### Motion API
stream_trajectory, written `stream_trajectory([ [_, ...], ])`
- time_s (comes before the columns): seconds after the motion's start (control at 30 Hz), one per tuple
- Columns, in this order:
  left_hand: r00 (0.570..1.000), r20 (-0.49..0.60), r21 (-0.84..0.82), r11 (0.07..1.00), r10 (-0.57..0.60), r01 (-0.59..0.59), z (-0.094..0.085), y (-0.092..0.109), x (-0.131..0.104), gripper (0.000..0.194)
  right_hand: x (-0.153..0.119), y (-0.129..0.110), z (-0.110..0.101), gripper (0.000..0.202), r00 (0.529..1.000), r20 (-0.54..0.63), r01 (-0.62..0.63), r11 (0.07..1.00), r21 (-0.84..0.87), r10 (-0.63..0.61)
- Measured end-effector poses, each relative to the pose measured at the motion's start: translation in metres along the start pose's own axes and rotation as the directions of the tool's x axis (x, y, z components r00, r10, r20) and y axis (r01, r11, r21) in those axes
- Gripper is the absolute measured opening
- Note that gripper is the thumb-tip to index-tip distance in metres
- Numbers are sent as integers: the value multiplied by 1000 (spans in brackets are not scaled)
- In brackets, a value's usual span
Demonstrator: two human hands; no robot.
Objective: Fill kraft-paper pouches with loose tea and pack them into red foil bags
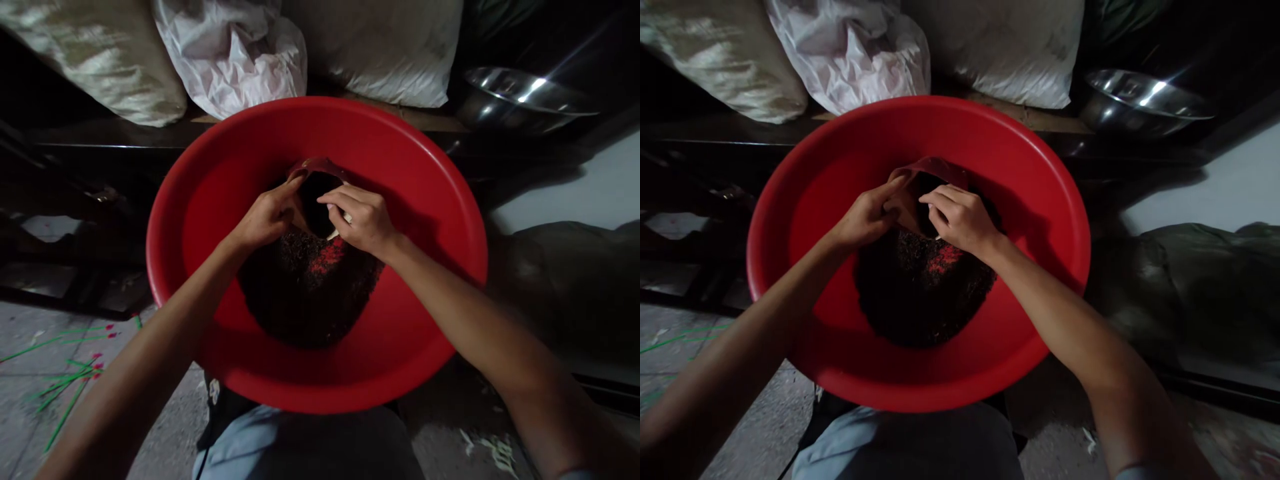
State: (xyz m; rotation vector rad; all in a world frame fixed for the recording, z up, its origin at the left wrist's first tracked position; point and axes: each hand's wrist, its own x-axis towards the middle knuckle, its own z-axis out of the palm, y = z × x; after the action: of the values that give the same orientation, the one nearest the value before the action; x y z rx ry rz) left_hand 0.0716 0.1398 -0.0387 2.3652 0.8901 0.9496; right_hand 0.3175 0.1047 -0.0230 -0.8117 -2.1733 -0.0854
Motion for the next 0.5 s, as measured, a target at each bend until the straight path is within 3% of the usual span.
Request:
stream_trajectory([
  [0.1, 988, -144, -90, 995, -60, 47, -3, 6, -2, 73, 2, -4, -8, 26, 994, -104, 32, 998, -59, -38],
  [0.17, 975, -196, -132, 988, -104, 79, -6, 15, -3, 67, 4, -7, -11, 27, 994, -105, 2, 997, -80, -11],
  [0.37, 978, -195, -102, 993, -75, 56, -10, 30, -4, 61, 4, -2, -5, 34, 997, 14, -69, 995, -76, 71],
  [0.5, 978, -198, -65, 996, -73, 61, -11, 29, -2, 58, 2, -4, -8, 39, 988, -19, -153, 986, -62, 152],
])
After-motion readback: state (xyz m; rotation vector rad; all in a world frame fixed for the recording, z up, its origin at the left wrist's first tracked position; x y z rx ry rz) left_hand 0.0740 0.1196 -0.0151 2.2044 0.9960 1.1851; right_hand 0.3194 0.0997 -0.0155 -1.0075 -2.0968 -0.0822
